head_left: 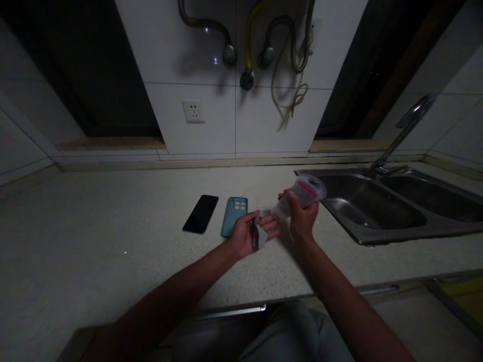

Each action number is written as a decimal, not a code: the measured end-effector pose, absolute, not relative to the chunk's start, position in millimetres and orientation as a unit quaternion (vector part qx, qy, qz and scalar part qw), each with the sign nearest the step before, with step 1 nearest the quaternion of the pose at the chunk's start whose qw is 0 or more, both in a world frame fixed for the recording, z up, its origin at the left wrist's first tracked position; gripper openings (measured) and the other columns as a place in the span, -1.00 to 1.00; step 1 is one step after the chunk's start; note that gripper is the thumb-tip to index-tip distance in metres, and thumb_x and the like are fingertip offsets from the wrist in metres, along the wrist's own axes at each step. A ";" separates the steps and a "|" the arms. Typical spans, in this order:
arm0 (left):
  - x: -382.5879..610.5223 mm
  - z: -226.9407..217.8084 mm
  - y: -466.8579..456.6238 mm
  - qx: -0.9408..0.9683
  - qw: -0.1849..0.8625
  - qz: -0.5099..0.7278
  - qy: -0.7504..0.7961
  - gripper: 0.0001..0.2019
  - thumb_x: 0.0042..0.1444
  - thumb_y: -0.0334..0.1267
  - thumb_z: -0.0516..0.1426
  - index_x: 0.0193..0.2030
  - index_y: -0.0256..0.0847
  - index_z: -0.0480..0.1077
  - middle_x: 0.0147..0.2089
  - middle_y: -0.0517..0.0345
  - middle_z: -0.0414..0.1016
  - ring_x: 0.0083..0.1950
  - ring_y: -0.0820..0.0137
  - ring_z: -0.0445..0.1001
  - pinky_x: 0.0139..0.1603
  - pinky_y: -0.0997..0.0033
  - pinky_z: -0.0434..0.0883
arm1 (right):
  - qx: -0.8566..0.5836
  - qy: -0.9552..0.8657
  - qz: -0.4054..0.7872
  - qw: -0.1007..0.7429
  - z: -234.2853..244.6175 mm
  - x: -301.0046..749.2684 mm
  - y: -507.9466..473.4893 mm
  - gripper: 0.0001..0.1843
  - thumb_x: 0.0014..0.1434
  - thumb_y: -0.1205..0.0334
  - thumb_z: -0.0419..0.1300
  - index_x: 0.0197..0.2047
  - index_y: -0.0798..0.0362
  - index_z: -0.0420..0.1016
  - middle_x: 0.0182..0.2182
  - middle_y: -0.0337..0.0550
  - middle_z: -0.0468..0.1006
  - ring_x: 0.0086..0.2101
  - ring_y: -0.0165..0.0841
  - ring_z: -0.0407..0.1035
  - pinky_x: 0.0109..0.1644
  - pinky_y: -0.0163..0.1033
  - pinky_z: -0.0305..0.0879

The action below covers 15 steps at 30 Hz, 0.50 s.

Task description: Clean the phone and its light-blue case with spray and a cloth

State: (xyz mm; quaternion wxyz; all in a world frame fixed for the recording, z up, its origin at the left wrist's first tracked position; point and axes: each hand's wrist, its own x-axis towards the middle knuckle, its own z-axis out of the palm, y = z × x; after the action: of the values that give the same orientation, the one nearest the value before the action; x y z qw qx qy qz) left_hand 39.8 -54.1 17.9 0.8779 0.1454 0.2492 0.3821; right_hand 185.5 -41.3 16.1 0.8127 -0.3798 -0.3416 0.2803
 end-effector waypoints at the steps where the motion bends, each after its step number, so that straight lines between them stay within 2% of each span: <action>1: 40.2 17.3 -54.7 0.141 0.876 0.386 0.253 -0.63 0.29 -0.31 0.01 -0.58 -0.24 0.27 -0.10 -0.20 0.59 0.06 0.14 0.57 0.17 0.03 0.43 | -0.394 -0.359 0.271 0.802 14.0 183.7 -42.7 -0.57 -0.08 0.09 0.48 -0.18 0.02 0.47 -0.37 -0.25 0.62 -0.38 -0.37 0.52 -0.24 -0.24 0.48; 5: 42.8 14.9 -55.2 0.111 0.871 0.403 0.258 -0.71 0.27 -0.34 0.03 -0.50 -0.26 0.37 -0.21 -0.15 0.60 0.02 0.16 0.58 0.21 0.03 0.40 | -0.432 -0.439 0.244 0.749 3.8 182.5 -42.4 -0.60 -0.11 0.14 0.50 -0.18 0.01 0.54 -0.28 -0.19 0.61 -0.25 -0.33 0.51 -0.03 -0.17 0.44; 7: 44.0 12.6 -54.4 0.101 0.872 0.407 0.252 -0.72 0.27 -0.34 0.03 -0.47 -0.26 0.39 -0.23 -0.14 0.59 0.01 0.16 0.59 0.23 0.02 0.38 | -0.443 -0.471 0.230 0.727 -0.8 184.2 -39.9 -0.62 -0.08 0.13 0.48 -0.18 0.01 0.55 -0.26 -0.15 0.60 -0.24 -0.30 0.50 0.00 -0.13 0.43; 11: 46.1 4.0 -52.2 0.088 0.876 0.408 0.239 -0.76 0.27 -0.35 0.03 -0.41 -0.30 0.42 -0.21 -0.16 0.59 0.00 0.17 0.59 0.25 0.03 0.37 | -0.456 -0.504 0.193 0.708 -7.4 186.3 -35.5 -0.56 -0.01 0.08 0.42 -0.07 0.02 0.47 -0.22 -0.10 0.59 -0.26 -0.26 0.50 -0.09 -0.09 0.45; 15: 47.8 -4.2 -50.6 0.091 0.882 0.396 0.239 -0.85 0.23 -0.36 0.08 -0.32 -0.34 0.45 -0.20 -0.16 0.59 -0.03 0.19 0.60 0.20 0.10 0.41 | -0.468 -0.551 0.174 0.669 -10.1 184.5 -33.7 -0.54 0.01 0.09 0.38 -0.04 0.01 0.41 -0.27 -0.14 0.58 -0.31 -0.28 0.48 -0.19 -0.16 0.43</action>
State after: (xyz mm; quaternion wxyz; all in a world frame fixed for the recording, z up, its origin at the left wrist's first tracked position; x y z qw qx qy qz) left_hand 47.8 -50.6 -4.2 0.8820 0.0911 0.2388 0.3959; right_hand 184.5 -33.7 -10.1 0.6685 -0.4679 -0.5513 0.1737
